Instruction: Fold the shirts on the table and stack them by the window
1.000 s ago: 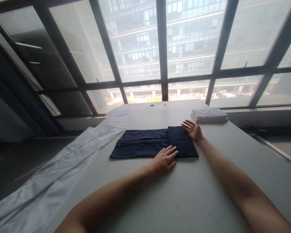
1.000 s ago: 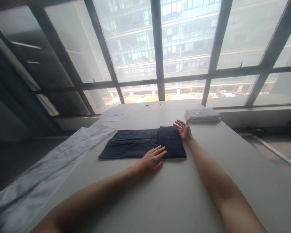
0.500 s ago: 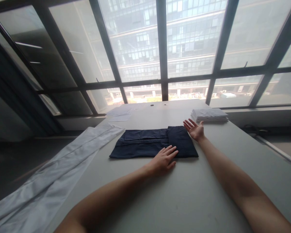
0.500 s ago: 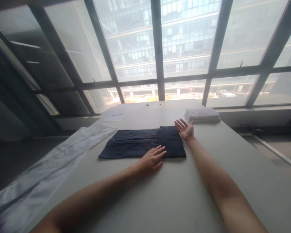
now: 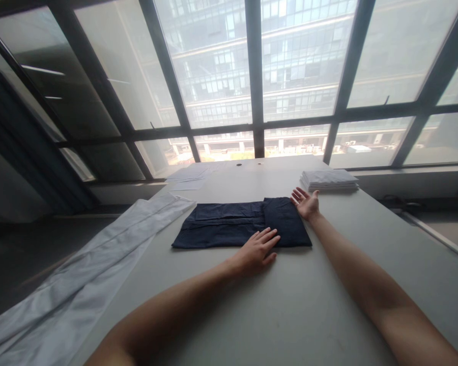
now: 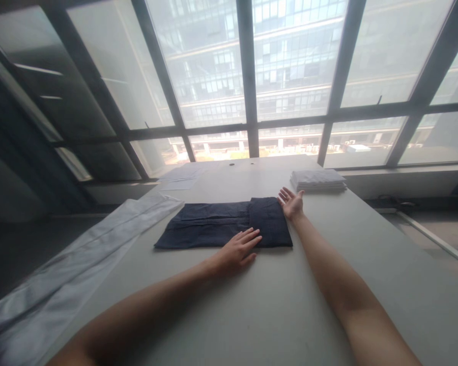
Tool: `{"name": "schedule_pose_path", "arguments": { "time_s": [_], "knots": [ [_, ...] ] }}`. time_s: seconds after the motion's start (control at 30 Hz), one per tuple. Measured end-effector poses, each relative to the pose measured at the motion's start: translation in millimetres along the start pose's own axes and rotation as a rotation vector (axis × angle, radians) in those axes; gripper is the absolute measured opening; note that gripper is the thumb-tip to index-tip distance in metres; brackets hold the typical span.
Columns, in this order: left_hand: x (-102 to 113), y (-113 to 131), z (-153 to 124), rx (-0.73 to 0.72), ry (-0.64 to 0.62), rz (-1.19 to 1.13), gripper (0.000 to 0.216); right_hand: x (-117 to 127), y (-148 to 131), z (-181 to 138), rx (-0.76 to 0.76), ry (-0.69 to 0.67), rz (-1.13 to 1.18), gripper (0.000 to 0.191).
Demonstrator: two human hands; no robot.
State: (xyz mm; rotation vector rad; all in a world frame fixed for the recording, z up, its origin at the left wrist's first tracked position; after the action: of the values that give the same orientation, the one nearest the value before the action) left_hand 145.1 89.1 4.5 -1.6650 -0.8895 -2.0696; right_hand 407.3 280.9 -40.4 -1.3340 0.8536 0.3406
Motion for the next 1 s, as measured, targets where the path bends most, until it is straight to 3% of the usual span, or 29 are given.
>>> {"name": "schedule_pose_path", "arguments": {
  "time_s": [0.4,0.5,0.57,0.67,0.77,0.9,1.0],
  "knots": [
    [1.7,0.0,-0.8,-0.003,0.003,-0.012,0.060,-3.3,-1.0,-6.0,-0.035,0.025,0.057,0.079],
    [-0.4,1.6,-2.4,-0.016,0.013,-0.030,0.061,-10.9,-5.3,-13.6,-0.024,-0.020,0.102,0.078],
    [3.9,4.1,-3.1,-0.022,0.074,-0.058,0.062,-19.2,-7.9,-19.9,-0.030,-0.087,0.132,0.079],
    [28.4,-2.4,-2.2,0.027,0.278,-0.150,0.052,-26.8,-9.1,-26.8,-0.060,-0.150,0.141,0.082],
    [64.3,-35.4,0.7,0.153,0.405,-0.251,0.035,-25.0,-9.1,-27.0,-0.074,-0.139,0.131,0.083],
    [122.2,-115.3,-9.7,0.400,0.457,-0.141,0.031,-17.3,-8.8,-24.2,-0.080,-0.083,0.105,0.082],
    [147.9,-187.1,-36.3,0.735,0.299,0.035,0.033,-15.4,-8.7,-24.4,-0.083,-0.069,0.087,0.082]
  ]
}}
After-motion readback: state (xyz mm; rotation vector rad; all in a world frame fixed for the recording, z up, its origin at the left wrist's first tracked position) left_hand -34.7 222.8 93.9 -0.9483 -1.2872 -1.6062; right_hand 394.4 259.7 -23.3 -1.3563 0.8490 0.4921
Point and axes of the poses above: each hand's wrist, its own z-axis towards the middle knuckle, its own x-axis out of the back of the hand, y = z × x, the point moved 7 cm from there along z, towards the middle knuckle, and after that the axes turned 5 degrees about x, right-handed, at the moved point
